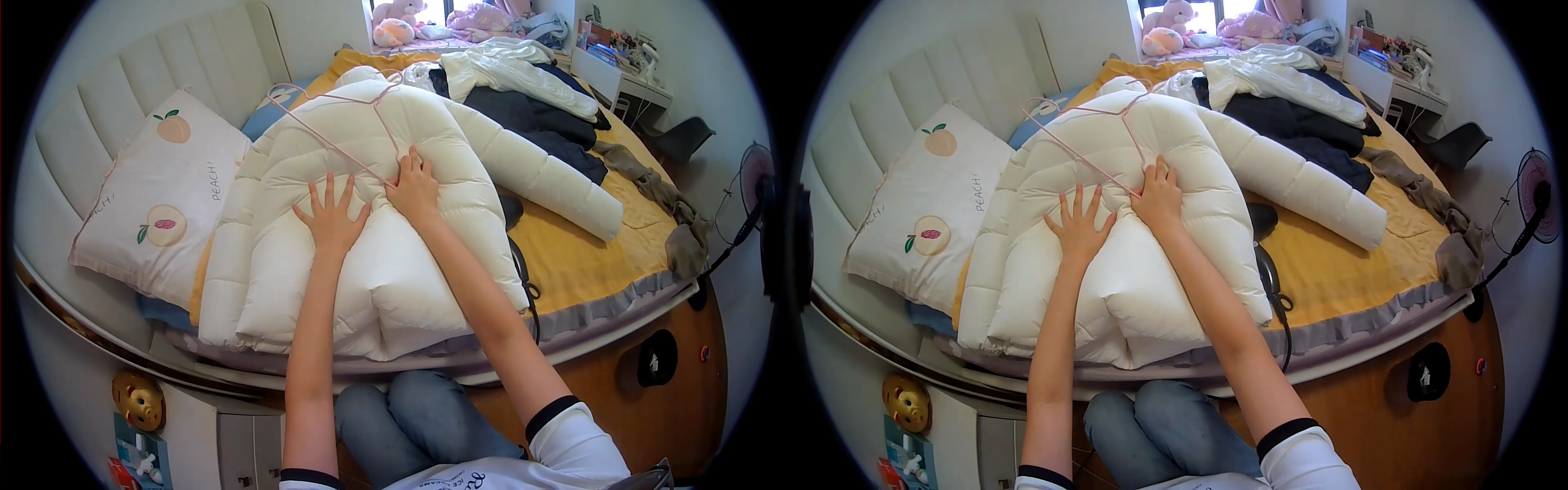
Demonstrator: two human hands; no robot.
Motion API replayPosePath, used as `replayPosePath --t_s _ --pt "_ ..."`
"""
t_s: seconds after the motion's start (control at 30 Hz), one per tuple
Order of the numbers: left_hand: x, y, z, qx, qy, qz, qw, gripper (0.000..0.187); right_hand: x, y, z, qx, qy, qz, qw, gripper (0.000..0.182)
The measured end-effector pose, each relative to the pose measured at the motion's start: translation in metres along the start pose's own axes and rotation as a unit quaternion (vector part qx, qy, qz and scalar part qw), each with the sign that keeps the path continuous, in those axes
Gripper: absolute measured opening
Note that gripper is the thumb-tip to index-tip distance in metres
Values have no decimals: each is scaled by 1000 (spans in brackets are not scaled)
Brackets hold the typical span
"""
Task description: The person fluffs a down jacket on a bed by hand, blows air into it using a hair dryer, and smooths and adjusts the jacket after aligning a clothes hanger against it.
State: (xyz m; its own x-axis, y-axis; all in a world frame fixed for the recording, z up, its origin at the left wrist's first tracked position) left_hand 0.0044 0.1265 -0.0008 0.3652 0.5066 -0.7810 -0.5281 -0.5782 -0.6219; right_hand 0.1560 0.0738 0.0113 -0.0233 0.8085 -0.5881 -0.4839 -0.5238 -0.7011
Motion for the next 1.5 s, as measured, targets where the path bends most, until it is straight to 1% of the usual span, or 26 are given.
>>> replayPosePath --t_s 0.1,0.23,0.33,0.5,0.63,0.7,0.83,0.9,0.93,1.0,1.07,1.1,1.13,1.17,1.2,1.23,1.27,1.3,1.33,1.37,1.43,1.47,1.5 --pt "6 4 2 7 -8 -7 1000 59 9 6 0 3 5 6 1000 51" --pt "14 10 7 4 -8 -8 1000 60 20 14 2 -9 7 -13 1000 51" --pt "21 15 7 10 -33 -2 999 61 25 18 1 -19 9 -19 1000 51" --pt "30 18 3 21 -19 -32 999 61 30 23 -5 -26 10 -9 1000 51" --pt "38 22 2 22 -16 -35 999 61 34 26 -7 -29 17 -7 999 51" --pt "40 23 2 30 -10 -55 998 62 38 27 -7 -28 13 -2 1000 51" --pt "48 24 0 38 -7 -49 998 62 40 30 -10 -32 18 -15 999 49" --pt "53 26 1 34 -5 -60 998 63 43 31 -13 -32 25 -25 999 47" --pt "55 27 1 41 -10 -73 996 63 46 32 -13 -28 27 -13 999 49" --pt "61 26 0 44 -18 -63 997 63 48 32 -10 -21 31 4 999 50" --pt "62 29 -1 51 -29 -49 997 63 50 28 -8 24 53 82 995 53" --pt "65 28 -1 37 -27 11 999 63 41 19 -3 28 56 81 995 53" --pt "66 26 0 23 -26 67 997 62 39 8 -1 69 47 165 983 53" --pt "52 17 -1 26 -26 62 997 62 32 -4 0 108 35 246 963 53" --pt "44 9 2 10 22 181 983 62 20 -18 2 116 19 292 949 54" --pt "40 5 7 -9 69 298 952 63 4 -33 4 114 17 287 951 54" --pt "47 -7 23 33 153 258 954 58 -8 -47 4 115 -9 291 950 52" --pt "35 -23 36 29 224 243 943 53 -18 -59 4 116 -37 299 947 51" --pt "17 -38 47 23 294 227 928 50 -31 -73 2 91 -37 293 951 51" --pt "-12 -51 59 23 299 185 936 47 -45 -87 0 65 -39 289 954 51" --pt "-79 -74 75 17 296 115 948 45 -75 -109 -7 46 -63 218 973 55" --pt "-102 -83 82 10 288 87 954 46 -97 -113 -5 46 -85 208 973 56" --pt "-105 -87 90 5 284 84 955 46 -112 -116 -3 46 -107 197 973 57"
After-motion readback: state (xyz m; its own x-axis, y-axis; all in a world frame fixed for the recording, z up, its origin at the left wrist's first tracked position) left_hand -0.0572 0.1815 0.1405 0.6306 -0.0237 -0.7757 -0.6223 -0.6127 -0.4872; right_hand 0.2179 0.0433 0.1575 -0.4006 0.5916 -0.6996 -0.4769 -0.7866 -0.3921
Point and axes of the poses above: each hand's wrist, its own y-axis away from the middle knuckle, its own x-axis out of the palm, z = x × y, the point moved 5 cm from there along -y, towards the middle knuckle, and after that the axes turned 3 degrees about x, right-handed, at the moved point
